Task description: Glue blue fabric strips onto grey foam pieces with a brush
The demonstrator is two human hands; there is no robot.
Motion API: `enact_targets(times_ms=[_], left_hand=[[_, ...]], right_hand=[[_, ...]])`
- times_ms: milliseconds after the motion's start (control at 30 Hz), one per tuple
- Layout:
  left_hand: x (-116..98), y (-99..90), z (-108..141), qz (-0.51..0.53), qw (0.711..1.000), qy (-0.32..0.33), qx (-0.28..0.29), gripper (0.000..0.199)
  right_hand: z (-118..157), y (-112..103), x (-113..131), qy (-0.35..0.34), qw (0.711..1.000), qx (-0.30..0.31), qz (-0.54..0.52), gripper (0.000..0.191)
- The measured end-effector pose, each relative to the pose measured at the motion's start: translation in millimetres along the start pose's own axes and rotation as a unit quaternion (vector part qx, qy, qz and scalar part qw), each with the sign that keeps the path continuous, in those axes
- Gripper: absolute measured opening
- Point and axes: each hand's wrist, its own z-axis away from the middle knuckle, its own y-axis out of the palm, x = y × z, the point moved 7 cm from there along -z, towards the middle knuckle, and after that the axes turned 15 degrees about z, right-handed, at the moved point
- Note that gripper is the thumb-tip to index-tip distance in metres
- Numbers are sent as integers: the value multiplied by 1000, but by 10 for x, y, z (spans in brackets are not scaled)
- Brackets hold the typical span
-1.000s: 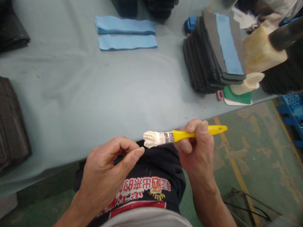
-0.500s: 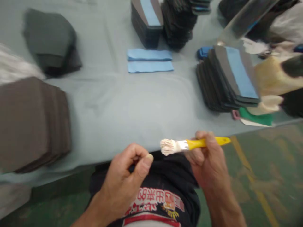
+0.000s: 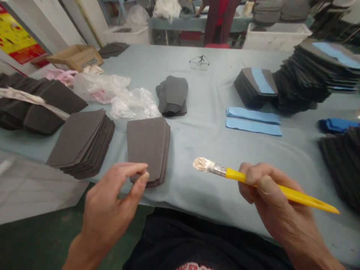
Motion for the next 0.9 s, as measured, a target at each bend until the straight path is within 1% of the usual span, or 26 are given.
enact_targets(times_ms=[67, 133, 267, 333, 433, 567, 700, 800, 900], left_hand=[[177, 5, -144, -20, 999, 32, 19, 14], [315, 76, -242, -21, 997, 57, 43, 18], [482, 232, -280, -11, 995, 67, 77, 21], [520, 268, -253, -1, 995, 66, 80, 22], [551, 269, -215, 12, 995, 73, 70, 23], [582, 270, -197, 5, 993, 87, 74, 27], [628, 282, -190, 11, 994, 72, 81, 30], [639, 289, -171, 16, 995, 67, 76, 30], [644, 291, -152, 18, 996, 64, 66, 31]], right_hand=[[-124, 152, 48, 4, 1000, -8, 4, 38], [-219, 273, 66, 9, 1000, -28, 6, 39], [-317, 474, 62, 5, 998, -59, 6, 39], [-329, 557, 62, 1, 998, -66, 13, 37], [-328, 668, 89, -5, 998, -62, 30, 39], [-319, 800, 130, -14, 998, -27, 50, 43], [-293, 906, 122, -15, 998, 10, 59, 42], [-292, 958, 104, -18, 997, 20, 72, 44], [-369, 1001, 93, -40, 993, 24, 110, 39]])
